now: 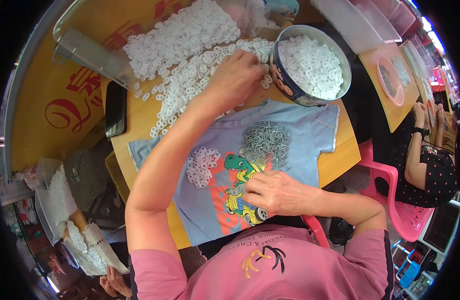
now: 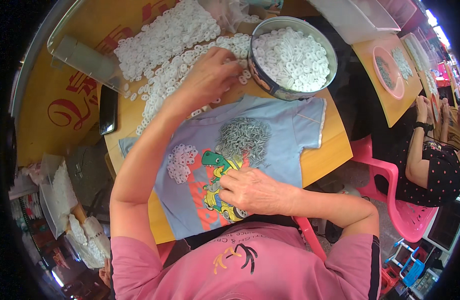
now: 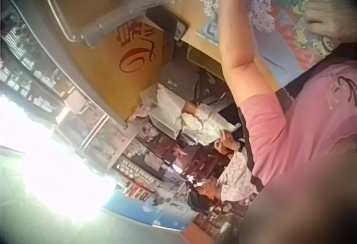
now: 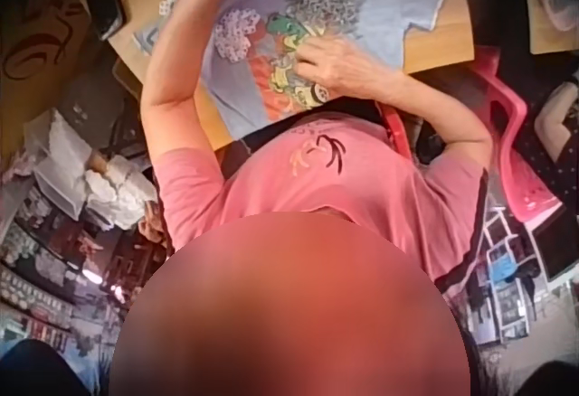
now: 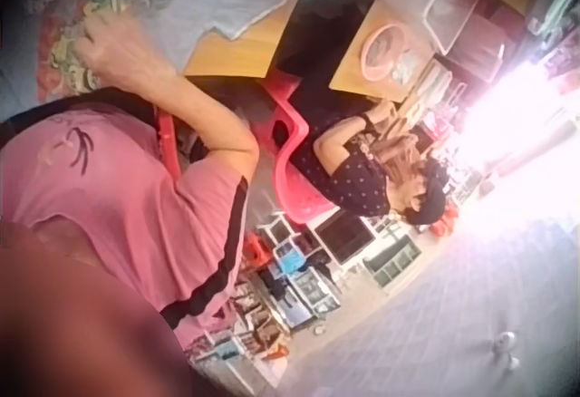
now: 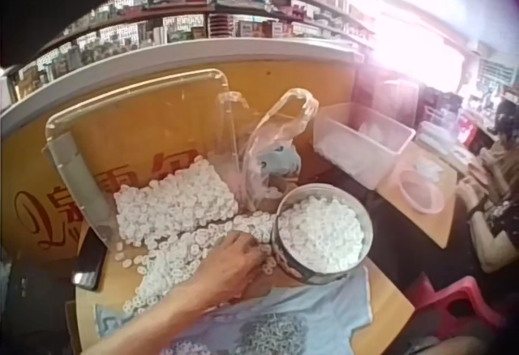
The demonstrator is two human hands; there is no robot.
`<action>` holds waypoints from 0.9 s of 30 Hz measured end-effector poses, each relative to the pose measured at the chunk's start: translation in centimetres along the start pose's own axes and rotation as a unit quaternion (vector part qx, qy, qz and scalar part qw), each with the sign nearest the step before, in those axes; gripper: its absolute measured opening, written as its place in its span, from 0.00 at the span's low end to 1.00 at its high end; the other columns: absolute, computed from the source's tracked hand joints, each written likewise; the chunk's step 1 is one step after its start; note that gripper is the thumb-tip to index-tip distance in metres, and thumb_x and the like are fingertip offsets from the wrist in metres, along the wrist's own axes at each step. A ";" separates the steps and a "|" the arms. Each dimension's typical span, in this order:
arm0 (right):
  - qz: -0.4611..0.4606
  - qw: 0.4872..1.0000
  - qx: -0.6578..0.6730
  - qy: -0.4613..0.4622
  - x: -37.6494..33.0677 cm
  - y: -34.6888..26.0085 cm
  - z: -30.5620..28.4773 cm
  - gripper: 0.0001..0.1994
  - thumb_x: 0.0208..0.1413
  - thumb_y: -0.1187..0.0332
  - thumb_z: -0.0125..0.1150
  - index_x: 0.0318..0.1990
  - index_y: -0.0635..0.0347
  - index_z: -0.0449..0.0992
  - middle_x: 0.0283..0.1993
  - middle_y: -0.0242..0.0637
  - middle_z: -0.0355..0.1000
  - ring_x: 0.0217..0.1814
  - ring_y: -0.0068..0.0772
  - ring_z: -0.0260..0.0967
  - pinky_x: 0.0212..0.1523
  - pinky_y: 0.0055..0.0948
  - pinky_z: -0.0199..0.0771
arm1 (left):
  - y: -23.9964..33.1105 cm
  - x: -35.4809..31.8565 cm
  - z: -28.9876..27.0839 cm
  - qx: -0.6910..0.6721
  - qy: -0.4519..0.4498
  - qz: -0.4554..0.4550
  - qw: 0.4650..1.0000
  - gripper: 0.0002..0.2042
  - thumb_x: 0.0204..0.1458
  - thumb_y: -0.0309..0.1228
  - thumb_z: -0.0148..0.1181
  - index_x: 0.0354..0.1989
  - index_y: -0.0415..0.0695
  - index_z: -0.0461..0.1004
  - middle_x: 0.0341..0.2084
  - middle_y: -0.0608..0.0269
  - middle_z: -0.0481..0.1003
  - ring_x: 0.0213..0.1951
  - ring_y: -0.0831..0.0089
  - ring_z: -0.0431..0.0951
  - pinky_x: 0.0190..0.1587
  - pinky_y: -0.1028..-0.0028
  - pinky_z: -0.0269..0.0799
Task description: Attaching small plastic decorative pieces to a t-shirt design.
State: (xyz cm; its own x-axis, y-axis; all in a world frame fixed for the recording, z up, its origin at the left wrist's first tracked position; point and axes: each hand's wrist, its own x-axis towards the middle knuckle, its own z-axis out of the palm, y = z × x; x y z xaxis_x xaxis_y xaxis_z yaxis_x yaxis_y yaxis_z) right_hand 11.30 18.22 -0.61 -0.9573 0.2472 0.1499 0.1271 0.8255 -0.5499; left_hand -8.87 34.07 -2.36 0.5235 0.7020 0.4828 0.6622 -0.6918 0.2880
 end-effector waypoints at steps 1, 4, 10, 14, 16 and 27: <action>-0.001 1.000 0.003 0.002 -0.1 0.0 0.0 0.12 0.42 0.71 0.59 0.37 0.63 0.73 0.36 0.36 0.66 0.39 0.35 0.69 0.36 0.33 0.73 | -0.4 -0.2 -0.6 0.024 -0.052 -0.003 0.998 0.11 0.45 0.27 0.62 0.39 0.44 0.78 0.40 0.58 0.73 0.47 0.57 0.70 0.49 0.62 0.68; -0.001 1.000 0.006 0.012 -0.4 0.1 0.1 0.12 0.43 0.71 0.59 0.37 0.63 0.73 0.36 0.37 0.65 0.39 0.35 0.68 0.36 0.32 0.73 | -1.3 -1.7 -2.0 0.005 -0.027 -0.011 1.000 0.08 0.45 0.25 0.61 0.36 0.44 0.78 0.38 0.60 0.73 0.45 0.58 0.70 0.47 0.62 0.68; -0.006 1.000 0.013 0.014 -0.5 0.2 -0.1 0.11 0.44 0.71 0.58 0.37 0.63 0.73 0.36 0.36 0.65 0.39 0.33 0.68 0.35 0.32 0.73 | -2.2 -4.2 -6.3 0.028 -0.034 -0.054 0.998 0.08 0.48 0.23 0.62 0.37 0.40 0.76 0.37 0.57 0.73 0.44 0.56 0.71 0.46 0.62 0.68; -0.013 0.999 0.022 0.020 -0.5 0.3 0.0 0.11 0.44 0.71 0.58 0.37 0.64 0.73 0.36 0.36 0.65 0.38 0.34 0.68 0.34 0.32 0.73 | -2.6 -5.3 -8.5 0.039 -0.028 -0.080 0.996 0.08 0.50 0.24 0.62 0.39 0.40 0.76 0.41 0.56 0.73 0.47 0.58 0.72 0.48 0.66 0.69; -0.006 0.999 0.038 0.031 -0.6 0.4 -0.1 0.10 0.45 0.72 0.58 0.37 0.63 0.73 0.35 0.36 0.66 0.37 0.35 0.69 0.35 0.32 0.73 | -2.4 -6.1 -9.1 0.017 -0.014 -0.115 0.993 0.08 0.51 0.24 0.62 0.40 0.40 0.76 0.42 0.56 0.73 0.47 0.58 0.72 0.48 0.67 0.69; 0.040 0.981 -0.032 0.186 1.7 2.3 -4.3 0.12 0.42 0.74 0.65 0.37 0.60 0.75 0.32 0.34 0.69 0.34 0.35 0.71 0.29 0.33 0.72 | 0.7 -4.5 -6.5 -0.082 0.039 -0.112 0.990 0.08 0.47 0.22 0.63 0.37 0.39 0.76 0.35 0.53 0.74 0.40 0.54 0.73 0.45 0.63 0.70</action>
State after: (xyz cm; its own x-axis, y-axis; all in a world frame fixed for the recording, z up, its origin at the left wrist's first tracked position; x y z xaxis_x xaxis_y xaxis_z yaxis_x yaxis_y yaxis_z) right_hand 11.06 22.74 1.87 -0.7844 0.4712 0.4034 0.2264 0.8229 -0.5211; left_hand -14.24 29.38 1.01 0.3268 0.8298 0.4523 0.6577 -0.5434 0.5216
